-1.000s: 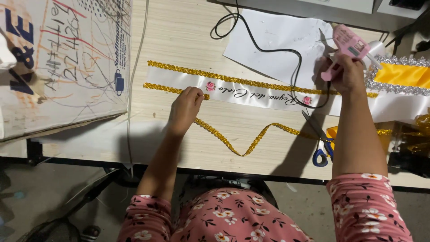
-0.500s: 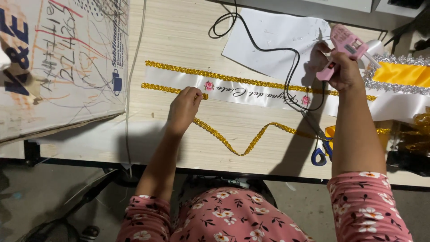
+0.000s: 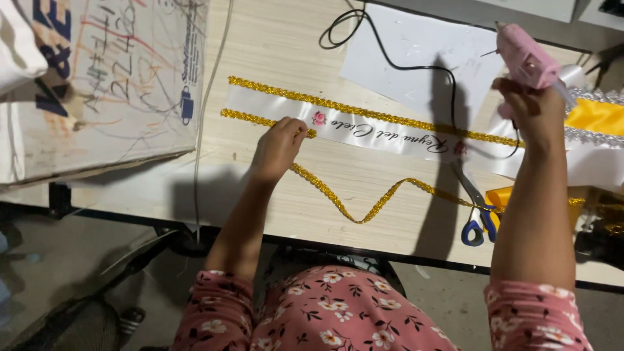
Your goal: The person uses a hot glue gun to attach a gold glitter trim to the edges of a white satin sash. They apply glue in sections, press the trim into place, and use scissors to cut the trim to the correct length.
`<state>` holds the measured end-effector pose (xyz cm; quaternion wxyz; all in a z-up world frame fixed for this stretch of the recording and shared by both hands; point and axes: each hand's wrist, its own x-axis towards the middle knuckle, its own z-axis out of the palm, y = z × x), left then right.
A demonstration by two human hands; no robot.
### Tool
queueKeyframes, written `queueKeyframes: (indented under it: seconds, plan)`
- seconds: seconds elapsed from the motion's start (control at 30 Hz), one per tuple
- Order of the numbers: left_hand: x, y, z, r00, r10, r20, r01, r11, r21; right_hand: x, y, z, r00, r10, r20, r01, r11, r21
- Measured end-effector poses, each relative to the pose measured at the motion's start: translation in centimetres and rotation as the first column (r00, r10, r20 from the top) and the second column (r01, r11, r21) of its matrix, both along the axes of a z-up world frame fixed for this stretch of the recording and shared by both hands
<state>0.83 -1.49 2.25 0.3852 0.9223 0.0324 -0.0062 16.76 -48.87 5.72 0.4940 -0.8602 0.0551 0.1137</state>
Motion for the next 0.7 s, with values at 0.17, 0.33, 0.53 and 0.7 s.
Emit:
queueKeyframes:
  seconds: [0.17, 0.33, 0.53, 0.7]
  plan:
    - [0.2, 0.4, -0.3, 1.0, -0.018, -0.004, 0.018, 1.0, 0.002, -3.3, 9.3, 2.6, 0.988, 0.152, 0.011, -0.146, 0.921, 0.362]
    - [0.6, 0.6, 0.1, 0.994, -0.107, -0.036, 0.106, 0.994, -0.015, -5.8, 14.3, -6.1, 0.851, 0.252, -0.46, -0.166, 0.961, 0.22]
    - [0.9, 1.0, -0.1, 0.985, -0.13, -0.11, 0.134, 0.991, 0.024, -7.2, 15.3, -9.2, 0.856, 0.443, -0.267, -0.347, 0.874, 0.339]
    - [0.8, 1.0, -0.7, 0.982, -0.142, -0.124, 0.145, 0.989, 0.018, -6.7, 17.6, -3.2, 0.83, 0.461, -0.313, -0.38, 0.879, 0.287]
